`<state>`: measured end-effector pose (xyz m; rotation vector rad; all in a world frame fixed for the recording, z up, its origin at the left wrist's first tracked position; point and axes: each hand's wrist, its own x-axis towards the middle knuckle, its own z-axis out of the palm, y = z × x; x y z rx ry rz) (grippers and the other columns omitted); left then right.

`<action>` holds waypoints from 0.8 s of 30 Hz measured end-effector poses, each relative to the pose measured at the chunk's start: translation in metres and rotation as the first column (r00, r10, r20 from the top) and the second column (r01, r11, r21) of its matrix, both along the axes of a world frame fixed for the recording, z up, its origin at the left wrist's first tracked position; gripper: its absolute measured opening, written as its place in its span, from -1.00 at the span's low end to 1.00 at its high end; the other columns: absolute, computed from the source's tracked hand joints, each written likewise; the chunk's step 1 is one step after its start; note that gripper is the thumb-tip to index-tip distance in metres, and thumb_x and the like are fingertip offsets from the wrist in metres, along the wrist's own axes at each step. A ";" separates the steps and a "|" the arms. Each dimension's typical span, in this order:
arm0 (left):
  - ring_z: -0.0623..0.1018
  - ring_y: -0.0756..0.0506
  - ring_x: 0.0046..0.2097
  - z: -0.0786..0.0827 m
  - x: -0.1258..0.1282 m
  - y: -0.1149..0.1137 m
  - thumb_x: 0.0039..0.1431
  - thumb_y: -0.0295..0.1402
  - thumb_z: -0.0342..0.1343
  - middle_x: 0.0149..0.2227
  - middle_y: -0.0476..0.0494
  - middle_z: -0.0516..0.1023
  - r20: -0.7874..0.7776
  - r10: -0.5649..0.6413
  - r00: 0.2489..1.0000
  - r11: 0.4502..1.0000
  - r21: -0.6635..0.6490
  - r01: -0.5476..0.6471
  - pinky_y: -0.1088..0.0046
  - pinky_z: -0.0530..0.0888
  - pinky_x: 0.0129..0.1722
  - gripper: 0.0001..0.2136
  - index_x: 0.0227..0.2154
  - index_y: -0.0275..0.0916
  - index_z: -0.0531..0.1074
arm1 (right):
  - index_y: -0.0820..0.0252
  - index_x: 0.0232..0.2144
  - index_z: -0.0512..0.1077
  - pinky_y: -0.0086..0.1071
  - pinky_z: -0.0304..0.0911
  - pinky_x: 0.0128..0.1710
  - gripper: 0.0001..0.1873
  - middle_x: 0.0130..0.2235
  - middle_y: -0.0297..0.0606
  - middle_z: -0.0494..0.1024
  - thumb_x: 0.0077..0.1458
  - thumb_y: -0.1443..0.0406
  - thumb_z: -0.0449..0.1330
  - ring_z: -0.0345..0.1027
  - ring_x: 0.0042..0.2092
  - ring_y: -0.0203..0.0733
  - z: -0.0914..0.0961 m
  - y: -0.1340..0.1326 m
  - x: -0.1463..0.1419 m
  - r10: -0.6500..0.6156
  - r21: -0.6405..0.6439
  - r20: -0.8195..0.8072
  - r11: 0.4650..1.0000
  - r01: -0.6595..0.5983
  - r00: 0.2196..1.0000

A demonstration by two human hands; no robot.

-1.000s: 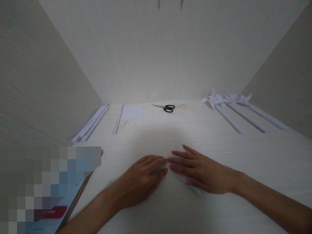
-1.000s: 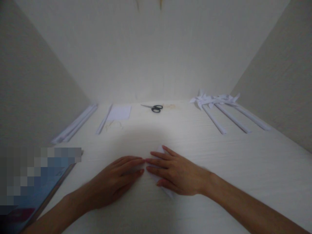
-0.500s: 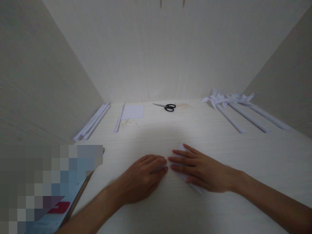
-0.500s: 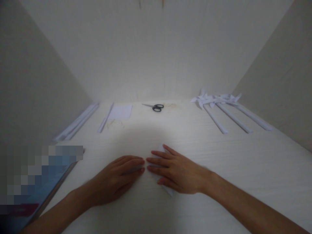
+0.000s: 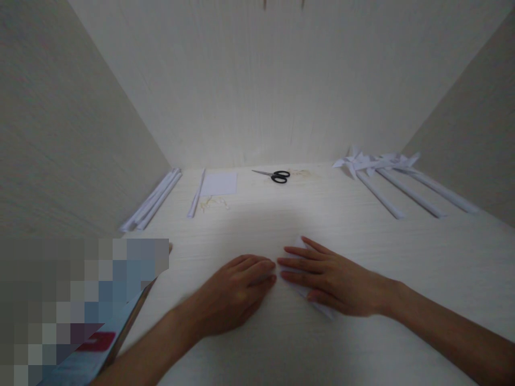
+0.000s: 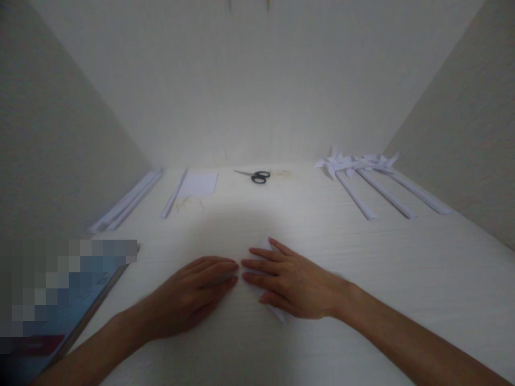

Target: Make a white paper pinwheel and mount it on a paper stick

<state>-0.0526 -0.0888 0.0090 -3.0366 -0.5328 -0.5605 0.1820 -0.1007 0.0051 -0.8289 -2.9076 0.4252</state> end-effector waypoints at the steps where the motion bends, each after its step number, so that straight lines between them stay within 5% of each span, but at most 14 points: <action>1: 0.42 -0.06 -0.16 0.000 0.000 0.000 0.10 -0.50 -0.07 -0.25 -0.19 0.46 0.000 0.001 1.000 1.000 0.000 -0.001 0.38 0.41 -0.15 -0.83 -0.27 -0.36 0.38 | 0.12 0.12 0.04 -0.09 -0.42 0.18 -0.53 0.16 -0.27 0.11 0.17 0.20 -0.14 -0.23 0.21 -0.17 0.000 0.000 0.000 -0.001 0.002 0.000 1.000 0.001 1.000; 24: 0.43 -0.06 -0.19 0.000 0.002 0.000 0.12 -0.50 -0.10 -0.22 -0.19 0.44 -0.035 0.031 0.999 0.999 -0.006 -0.031 0.34 0.41 -0.17 -0.84 -0.32 -0.35 0.38 | 0.12 0.13 0.03 -0.09 -0.40 0.18 -0.52 0.16 -0.26 0.12 0.16 0.19 -0.12 -0.23 0.21 -0.17 -0.001 0.000 0.000 -0.002 0.015 -0.010 1.000 0.002 1.000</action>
